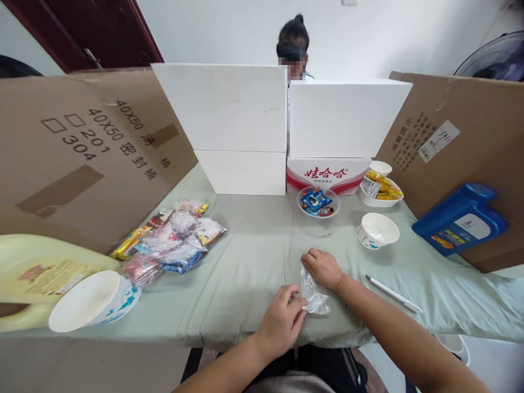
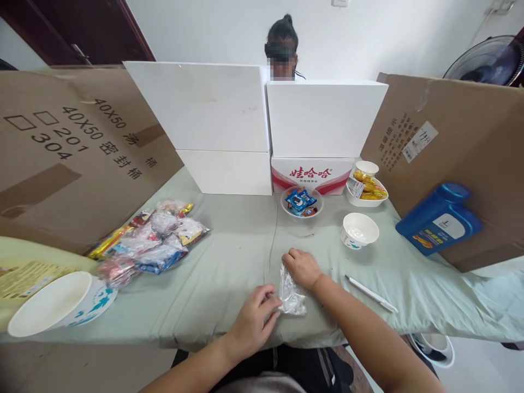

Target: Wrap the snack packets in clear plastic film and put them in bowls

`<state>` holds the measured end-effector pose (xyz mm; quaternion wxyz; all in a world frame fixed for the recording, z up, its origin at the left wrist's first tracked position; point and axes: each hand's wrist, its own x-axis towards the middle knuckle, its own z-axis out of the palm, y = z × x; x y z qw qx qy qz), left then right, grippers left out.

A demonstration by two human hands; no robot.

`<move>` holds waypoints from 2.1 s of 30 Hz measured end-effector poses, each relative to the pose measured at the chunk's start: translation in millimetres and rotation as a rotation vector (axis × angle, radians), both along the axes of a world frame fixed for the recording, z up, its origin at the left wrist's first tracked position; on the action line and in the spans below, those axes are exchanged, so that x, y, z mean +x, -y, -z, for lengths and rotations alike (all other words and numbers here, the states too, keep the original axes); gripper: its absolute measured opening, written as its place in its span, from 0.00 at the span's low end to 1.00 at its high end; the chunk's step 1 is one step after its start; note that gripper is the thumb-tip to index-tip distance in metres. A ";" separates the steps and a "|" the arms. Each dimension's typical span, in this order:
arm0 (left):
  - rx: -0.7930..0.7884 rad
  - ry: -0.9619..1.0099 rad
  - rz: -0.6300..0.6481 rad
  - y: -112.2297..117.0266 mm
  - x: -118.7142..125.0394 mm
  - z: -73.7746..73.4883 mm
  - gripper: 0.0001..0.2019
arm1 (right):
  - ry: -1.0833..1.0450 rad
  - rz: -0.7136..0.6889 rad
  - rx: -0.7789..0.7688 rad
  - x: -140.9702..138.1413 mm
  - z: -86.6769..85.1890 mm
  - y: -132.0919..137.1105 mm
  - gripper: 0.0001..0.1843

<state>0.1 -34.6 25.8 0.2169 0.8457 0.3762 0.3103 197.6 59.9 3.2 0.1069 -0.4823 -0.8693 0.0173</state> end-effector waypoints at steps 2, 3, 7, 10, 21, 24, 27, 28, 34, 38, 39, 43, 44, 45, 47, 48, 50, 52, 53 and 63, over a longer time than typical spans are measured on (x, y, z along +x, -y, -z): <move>0.098 0.014 0.006 -9.3 5.9 -5.0 0.14 | 0.000 -0.002 0.007 -1.3 1.2 0.6 0.12; 0.130 0.013 0.060 -16.6 10.1 -5.8 0.15 | 0.000 -0.005 0.010 -1.7 1.3 0.3 0.11; 0.118 -0.116 0.202 -48.6 25.0 2.2 0.09 | -0.012 -0.011 0.025 2.8 -7.6 -2.1 0.09; 0.070 -0.190 0.199 -59.4 25.9 12.3 0.04 | -0.051 0.045 0.063 12.7 -22.2 8.4 0.09; -0.011 -0.185 0.217 -55.5 19.6 12.6 0.16 | -0.122 -0.120 -0.157 16.3 -23.0 157.9 0.05; 0.002 -0.178 0.211 -55.3 19.3 13.7 0.17 | -0.186 -0.055 -0.059 16.5 -25.8 153.1 0.15; 0.016 -0.127 0.216 -54.2 16.7 15.7 0.13 | -0.182 -0.021 -0.017 8.3 -20.6 146.1 0.23; 0.019 -0.103 0.217 -53.8 15.6 16.4 0.11 | -0.169 -0.020 -0.034 4.5 -17.2 146.5 0.22; 0.027 -0.113 0.193 -52.6 13.1 18.0 0.08 | -0.181 0.019 0.009 -5.9 -3.9 158.6 0.17; 0.004 -0.164 0.197 -51.5 14.1 15.0 0.11 | -0.259 -0.031 0.061 -4.1 -7.4 156.4 0.17; -0.009 -0.169 0.204 -51.4 14.1 14.1 0.11 | -0.279 -0.058 0.044 -3.7 -9.6 155.1 0.17; -0.059 -0.160 0.229 -52.3 13.5 10.9 0.12 | -0.350 -0.132 -0.051 -0.2 -20.7 144.5 0.16; -0.072 -0.152 0.230 -52.8 13.2 10.3 0.13 | -0.372 -0.132 -0.085 1.2 -22.8 139.7 0.15; -0.087 -0.139 0.229 -53.5 12.8 9.8 0.16 | -0.388 -0.120 -0.122 2.6 -24.1 133.8 0.15; -0.122 -0.108 0.224 -54.9 11.7 9.8 0.22 | -0.394 -0.055 -0.179 4.4 -23.8 119.4 0.14; -0.138 -0.092 0.223 -55.6 10.9 10.6 0.26 | -0.380 -0.007 -0.192 4.5 -22.4 111.2 0.14; -0.153 -0.069 0.215 -56.7 9.4 13.9 0.32 | -0.309 0.113 -0.186 2.7 -17.8 94.5 0.13; -0.137 -0.061 0.201 -57.5 8.0 19.1 0.36 | -0.224 0.223 -0.160 -1.2 -12.4 80.0 0.11; -0.122 -0.059 0.194 -57.8 7.5 22.1 0.37 | -0.187 0.262 -0.148 -3.7 -9.9 74.3 0.10; -0.122 0.069 0.104 -57.1 9.2 24.3 0.15 | -0.018 0.437 -0.067 -27.4 0.2 64.6 0.06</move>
